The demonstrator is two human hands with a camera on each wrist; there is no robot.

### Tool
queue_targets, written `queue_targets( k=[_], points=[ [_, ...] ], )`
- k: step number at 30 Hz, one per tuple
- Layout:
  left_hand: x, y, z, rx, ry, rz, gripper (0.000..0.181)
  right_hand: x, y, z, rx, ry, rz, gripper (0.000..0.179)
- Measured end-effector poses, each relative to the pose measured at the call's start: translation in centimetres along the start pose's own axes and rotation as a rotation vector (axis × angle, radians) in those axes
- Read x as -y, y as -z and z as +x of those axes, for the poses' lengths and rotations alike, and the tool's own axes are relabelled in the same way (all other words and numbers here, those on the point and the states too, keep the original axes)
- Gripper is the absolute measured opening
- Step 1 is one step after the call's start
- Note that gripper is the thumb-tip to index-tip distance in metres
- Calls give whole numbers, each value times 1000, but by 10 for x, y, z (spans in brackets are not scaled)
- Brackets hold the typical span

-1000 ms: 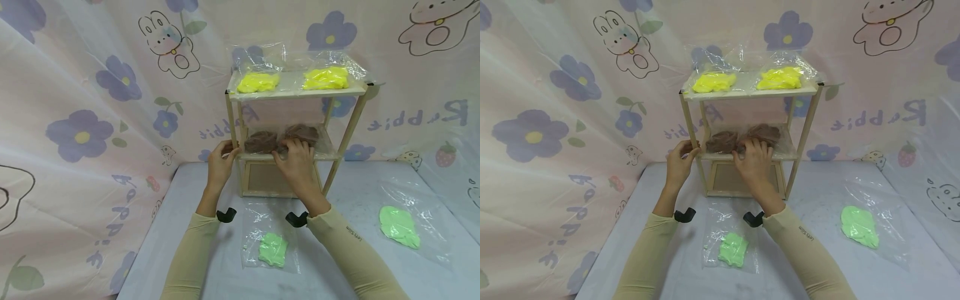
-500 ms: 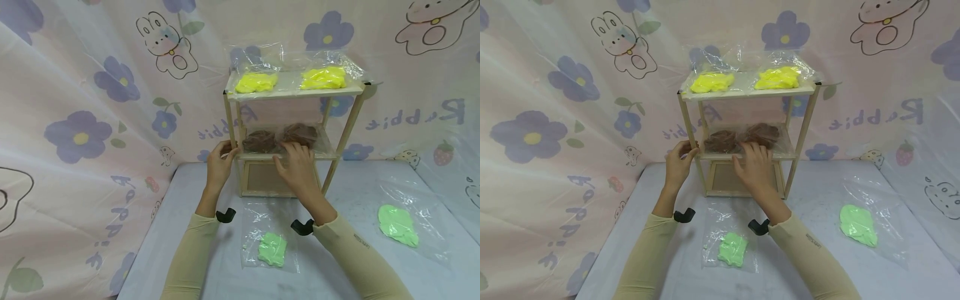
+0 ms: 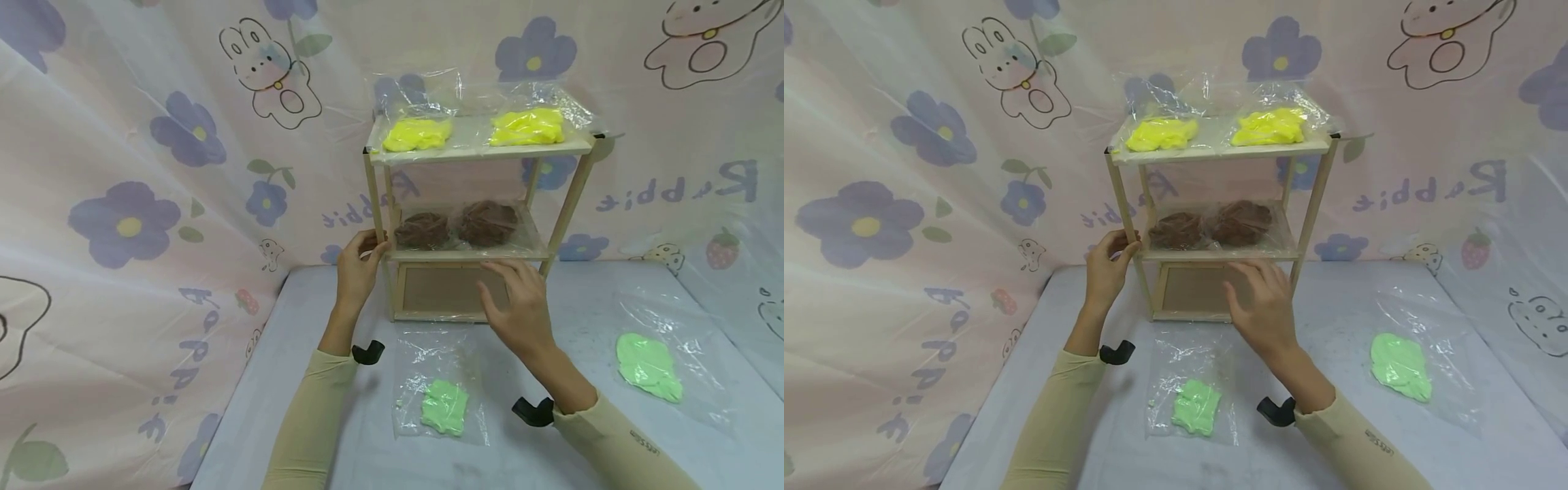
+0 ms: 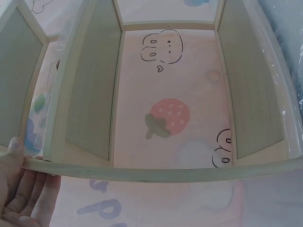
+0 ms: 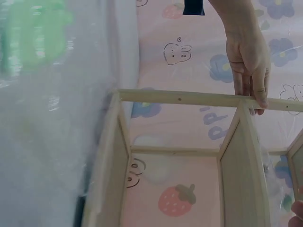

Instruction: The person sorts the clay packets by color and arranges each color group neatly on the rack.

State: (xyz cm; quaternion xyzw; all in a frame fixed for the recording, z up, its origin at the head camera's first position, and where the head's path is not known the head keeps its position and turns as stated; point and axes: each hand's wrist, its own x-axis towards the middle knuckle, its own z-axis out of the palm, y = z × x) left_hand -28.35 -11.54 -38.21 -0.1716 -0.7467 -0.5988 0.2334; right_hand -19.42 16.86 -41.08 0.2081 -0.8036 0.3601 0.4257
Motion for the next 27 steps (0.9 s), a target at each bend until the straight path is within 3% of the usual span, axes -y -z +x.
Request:
queue_targets(
  k=[15,27],
  points=[
    [-2,-2,-1,6,-8,-5,33,-26,52,-53,97,-163,-66,39],
    [-2,-2,-2,3,11,1,34,-59,94,-100,99,-269,-199,41]
  ],
)
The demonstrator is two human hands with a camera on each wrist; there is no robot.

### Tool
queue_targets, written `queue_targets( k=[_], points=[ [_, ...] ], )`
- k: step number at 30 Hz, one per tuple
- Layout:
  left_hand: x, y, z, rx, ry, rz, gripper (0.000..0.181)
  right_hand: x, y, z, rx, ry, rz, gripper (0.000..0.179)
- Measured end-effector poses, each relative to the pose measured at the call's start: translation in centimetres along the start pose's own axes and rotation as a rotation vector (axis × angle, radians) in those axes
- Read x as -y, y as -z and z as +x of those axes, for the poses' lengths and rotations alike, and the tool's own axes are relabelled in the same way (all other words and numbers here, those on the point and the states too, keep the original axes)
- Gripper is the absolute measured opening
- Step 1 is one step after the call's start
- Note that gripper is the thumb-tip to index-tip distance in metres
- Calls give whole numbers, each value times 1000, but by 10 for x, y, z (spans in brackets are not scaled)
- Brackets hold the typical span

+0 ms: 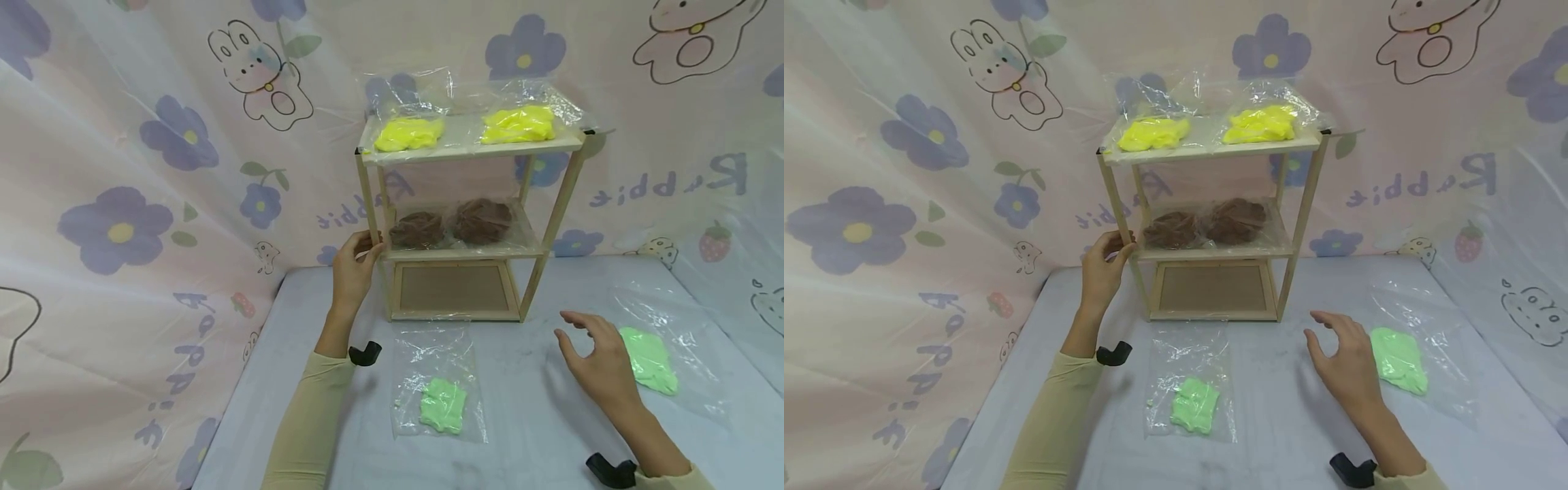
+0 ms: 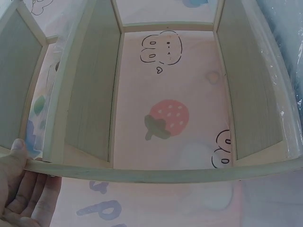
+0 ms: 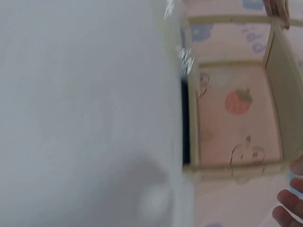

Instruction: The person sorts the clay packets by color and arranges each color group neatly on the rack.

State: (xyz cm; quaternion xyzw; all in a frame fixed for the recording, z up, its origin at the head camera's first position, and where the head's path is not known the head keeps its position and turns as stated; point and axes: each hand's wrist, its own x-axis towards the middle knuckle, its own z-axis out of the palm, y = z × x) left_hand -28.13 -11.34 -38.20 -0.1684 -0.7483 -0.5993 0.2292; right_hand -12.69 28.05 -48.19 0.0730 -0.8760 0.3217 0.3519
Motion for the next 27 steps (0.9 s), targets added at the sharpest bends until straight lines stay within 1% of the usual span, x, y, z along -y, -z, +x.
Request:
queue_targets(
  k=[6,10,16,22,27],
  points=[
    [0,0,0,-1,-4,26,32,-23,18,-10,-2,-78,-62,42],
    [0,0,0,0,-9,18,32,-38,30,-14,-1,-135,-95,40],
    [1,0,0,-8,-13,18,32,-59,49,-20,28,-231,-135,36],
    [1,0,0,-7,-10,28,31,-77,68,-28,102,-322,-194,37],
    [0,0,0,0,-9,18,31,-93,81,-31,209,-392,-278,47]
  ],
)
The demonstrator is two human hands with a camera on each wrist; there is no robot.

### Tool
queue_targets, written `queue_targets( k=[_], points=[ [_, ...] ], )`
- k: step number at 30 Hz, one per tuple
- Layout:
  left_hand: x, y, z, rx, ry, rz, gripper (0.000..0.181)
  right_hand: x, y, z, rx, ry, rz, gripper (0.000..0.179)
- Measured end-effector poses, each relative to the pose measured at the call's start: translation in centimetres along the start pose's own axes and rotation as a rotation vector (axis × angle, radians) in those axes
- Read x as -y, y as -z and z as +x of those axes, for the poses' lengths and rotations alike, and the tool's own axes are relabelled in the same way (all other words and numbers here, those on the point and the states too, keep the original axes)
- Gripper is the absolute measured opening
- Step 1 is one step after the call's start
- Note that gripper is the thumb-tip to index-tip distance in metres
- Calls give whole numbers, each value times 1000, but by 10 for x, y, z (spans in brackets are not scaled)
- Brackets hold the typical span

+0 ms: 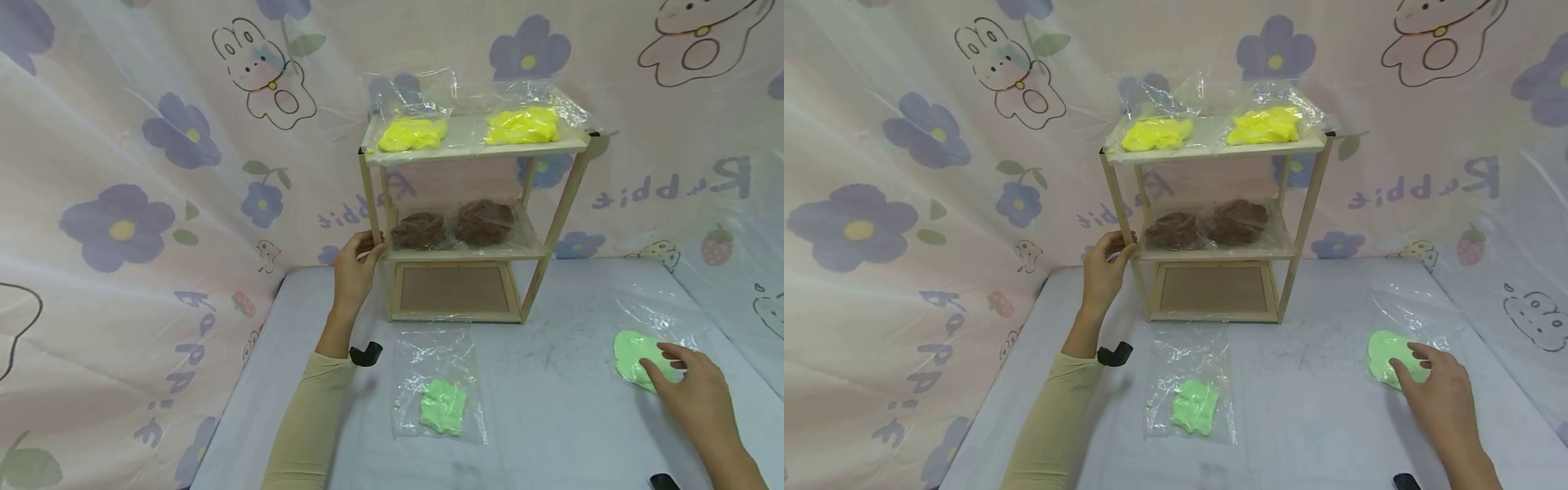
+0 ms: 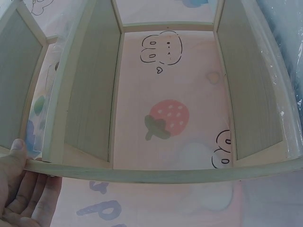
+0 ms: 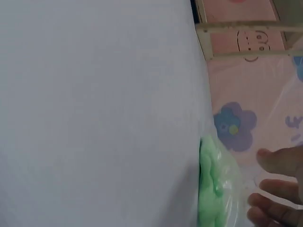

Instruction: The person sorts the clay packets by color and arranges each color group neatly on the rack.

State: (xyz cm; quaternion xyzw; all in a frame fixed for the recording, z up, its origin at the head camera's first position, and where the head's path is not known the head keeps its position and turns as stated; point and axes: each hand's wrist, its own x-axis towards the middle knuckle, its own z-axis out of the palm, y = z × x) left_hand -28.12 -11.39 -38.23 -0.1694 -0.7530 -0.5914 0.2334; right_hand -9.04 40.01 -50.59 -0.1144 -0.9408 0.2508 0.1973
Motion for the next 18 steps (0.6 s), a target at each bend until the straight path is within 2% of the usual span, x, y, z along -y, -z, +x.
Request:
queue_targets(
  k=[5,12,18],
  points=[
    [-1,0,0,3,-3,-4,31,-16,6,1,94,-63,-101,63],
    [-2,0,-1,5,-5,4,31,-28,10,2,239,-227,-227,89],
    [-1,0,-1,6,-6,11,31,-33,10,2,303,-236,-246,94]
  ],
)
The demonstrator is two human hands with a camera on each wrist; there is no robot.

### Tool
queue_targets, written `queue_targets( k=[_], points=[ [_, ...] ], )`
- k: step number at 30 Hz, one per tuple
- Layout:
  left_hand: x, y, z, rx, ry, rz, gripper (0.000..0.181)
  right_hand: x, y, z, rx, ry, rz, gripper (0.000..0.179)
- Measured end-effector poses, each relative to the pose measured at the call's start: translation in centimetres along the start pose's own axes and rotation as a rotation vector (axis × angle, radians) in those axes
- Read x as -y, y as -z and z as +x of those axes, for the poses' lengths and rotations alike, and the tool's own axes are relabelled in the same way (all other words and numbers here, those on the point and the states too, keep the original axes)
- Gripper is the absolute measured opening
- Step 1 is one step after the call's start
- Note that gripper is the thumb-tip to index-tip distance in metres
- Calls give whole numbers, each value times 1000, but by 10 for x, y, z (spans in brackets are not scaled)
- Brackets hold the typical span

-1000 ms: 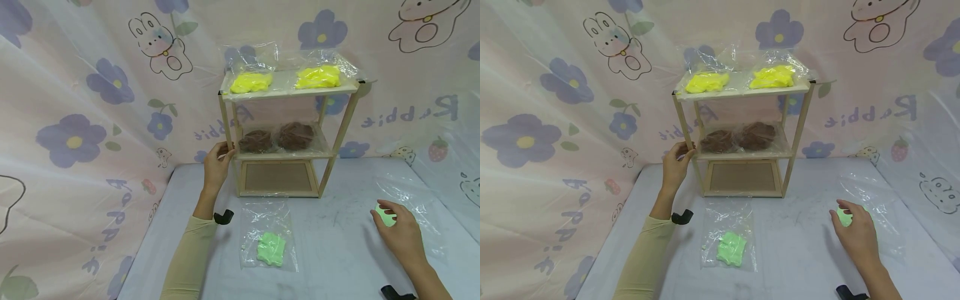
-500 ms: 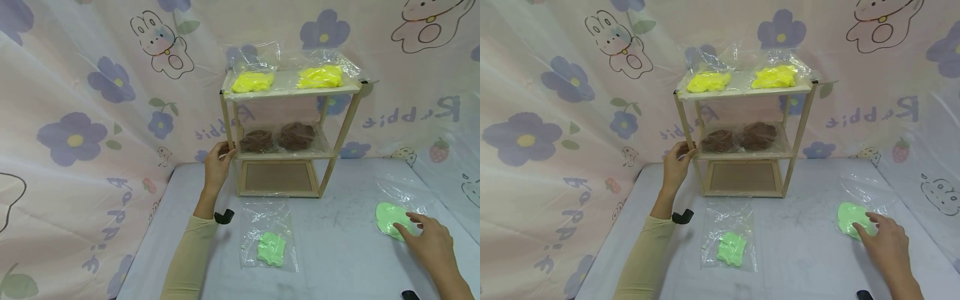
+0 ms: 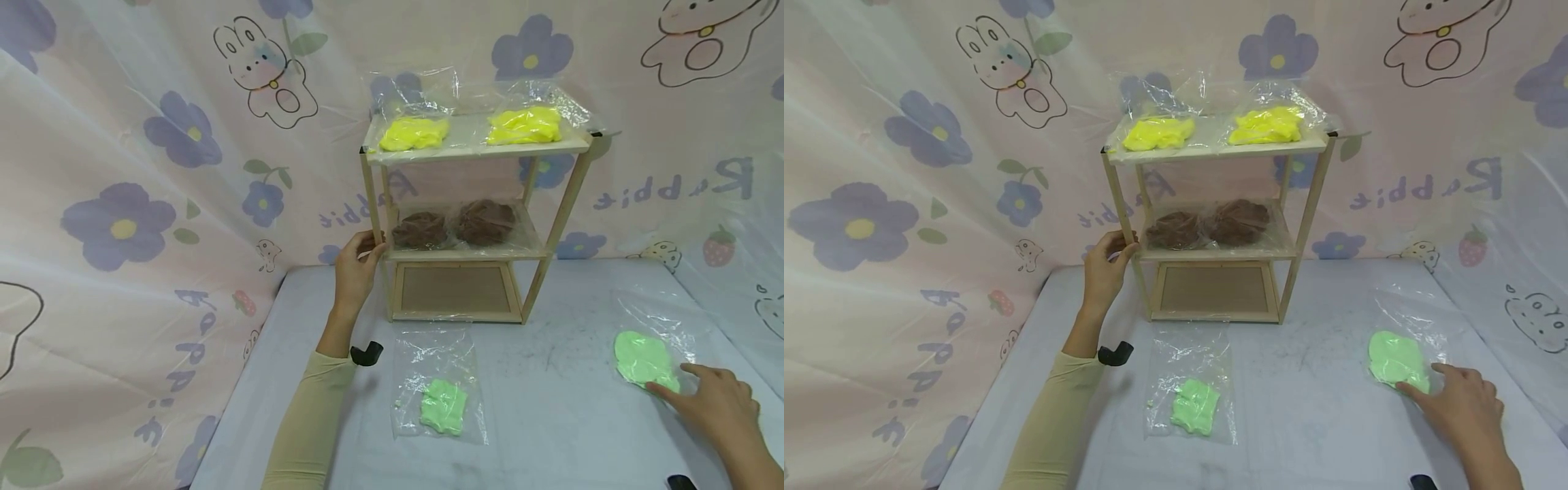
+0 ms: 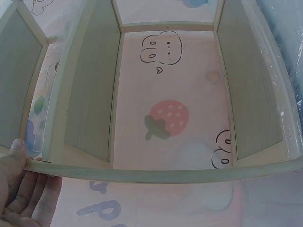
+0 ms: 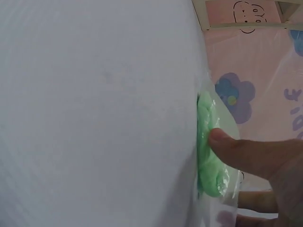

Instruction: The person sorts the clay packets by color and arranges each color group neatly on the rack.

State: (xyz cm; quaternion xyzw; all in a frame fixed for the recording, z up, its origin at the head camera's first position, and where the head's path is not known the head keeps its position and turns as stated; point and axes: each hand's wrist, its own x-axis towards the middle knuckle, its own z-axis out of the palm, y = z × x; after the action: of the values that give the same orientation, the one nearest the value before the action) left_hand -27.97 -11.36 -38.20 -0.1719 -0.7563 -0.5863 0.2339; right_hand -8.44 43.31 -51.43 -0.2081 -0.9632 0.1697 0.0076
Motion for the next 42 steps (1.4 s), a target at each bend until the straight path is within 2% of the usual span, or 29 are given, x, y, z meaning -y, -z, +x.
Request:
queue_targets(
  k=[3,9,15,21,24,36,39,42],
  points=[
    [1,0,0,2,1,6,31,0,-1,2,27,33,-15,94],
    [0,0,0,1,2,9,32,3,-3,4,94,32,-43,97],
    [1,0,0,2,2,-7,32,7,0,6,89,44,-40,96],
    [1,0,1,0,4,-4,31,10,-4,13,116,0,-19,94],
    [2,1,1,4,5,-4,32,10,-7,15,96,3,15,92],
    [2,0,0,2,13,12,32,19,-8,11,-74,180,175,72],
    [2,1,1,4,17,8,32,22,-6,11,-88,221,210,67],
    [2,1,1,5,15,10,32,27,-2,9,-68,234,232,63]
  ],
)
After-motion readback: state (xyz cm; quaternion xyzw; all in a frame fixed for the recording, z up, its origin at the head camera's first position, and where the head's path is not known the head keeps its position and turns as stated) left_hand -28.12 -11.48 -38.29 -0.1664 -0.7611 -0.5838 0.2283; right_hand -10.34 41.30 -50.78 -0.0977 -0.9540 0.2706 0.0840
